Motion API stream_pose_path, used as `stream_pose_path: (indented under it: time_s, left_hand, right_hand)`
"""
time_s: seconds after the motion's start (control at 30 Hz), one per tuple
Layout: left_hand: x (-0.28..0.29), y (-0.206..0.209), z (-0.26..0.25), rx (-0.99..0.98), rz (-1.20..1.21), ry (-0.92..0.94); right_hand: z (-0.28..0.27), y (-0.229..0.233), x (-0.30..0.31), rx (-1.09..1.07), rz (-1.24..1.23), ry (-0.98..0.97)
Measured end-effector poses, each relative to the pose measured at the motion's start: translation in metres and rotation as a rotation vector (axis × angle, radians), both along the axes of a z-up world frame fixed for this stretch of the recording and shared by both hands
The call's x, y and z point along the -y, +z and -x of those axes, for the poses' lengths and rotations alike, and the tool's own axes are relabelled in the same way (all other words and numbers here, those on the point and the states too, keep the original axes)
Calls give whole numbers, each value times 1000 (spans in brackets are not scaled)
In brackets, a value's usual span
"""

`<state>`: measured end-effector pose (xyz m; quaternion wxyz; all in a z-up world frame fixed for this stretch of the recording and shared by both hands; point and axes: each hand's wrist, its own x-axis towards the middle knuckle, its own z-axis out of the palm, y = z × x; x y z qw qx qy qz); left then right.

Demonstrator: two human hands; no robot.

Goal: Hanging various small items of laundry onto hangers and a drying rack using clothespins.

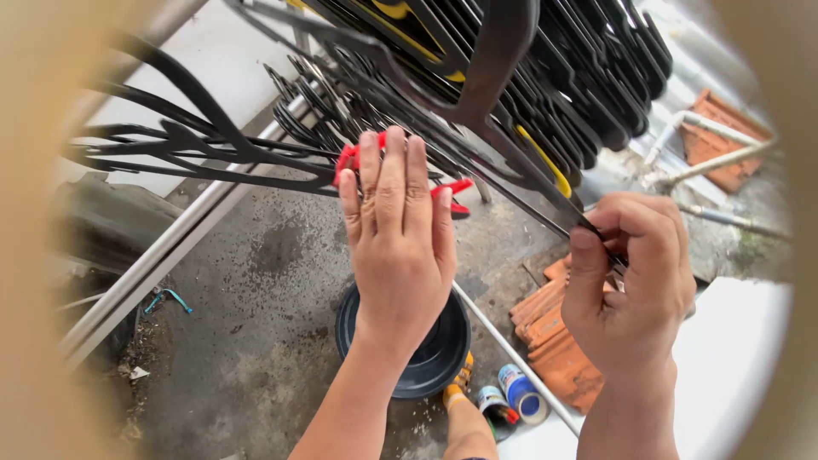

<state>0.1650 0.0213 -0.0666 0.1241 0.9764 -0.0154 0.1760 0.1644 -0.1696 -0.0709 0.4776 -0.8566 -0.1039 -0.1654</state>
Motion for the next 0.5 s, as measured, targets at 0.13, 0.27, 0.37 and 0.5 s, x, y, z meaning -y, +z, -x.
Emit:
stream_pose_path:
  time_s: [0.13, 0.27, 0.37, 0.5]
  left_hand:
    - [11, 1, 14, -26, 3, -24]
    - [19, 0, 37, -25, 26, -82]
    - [27, -7, 55, 0, 60, -137]
    - [34, -20, 79, -2, 64, -210]
  right_hand:
    - [41, -7, 24, -2, 21, -67]
    - [90, -13, 46, -98, -94, -197]
    - [127, -18, 59, -123, -212, -280]
    - [179, -24, 69, -165, -347, -377]
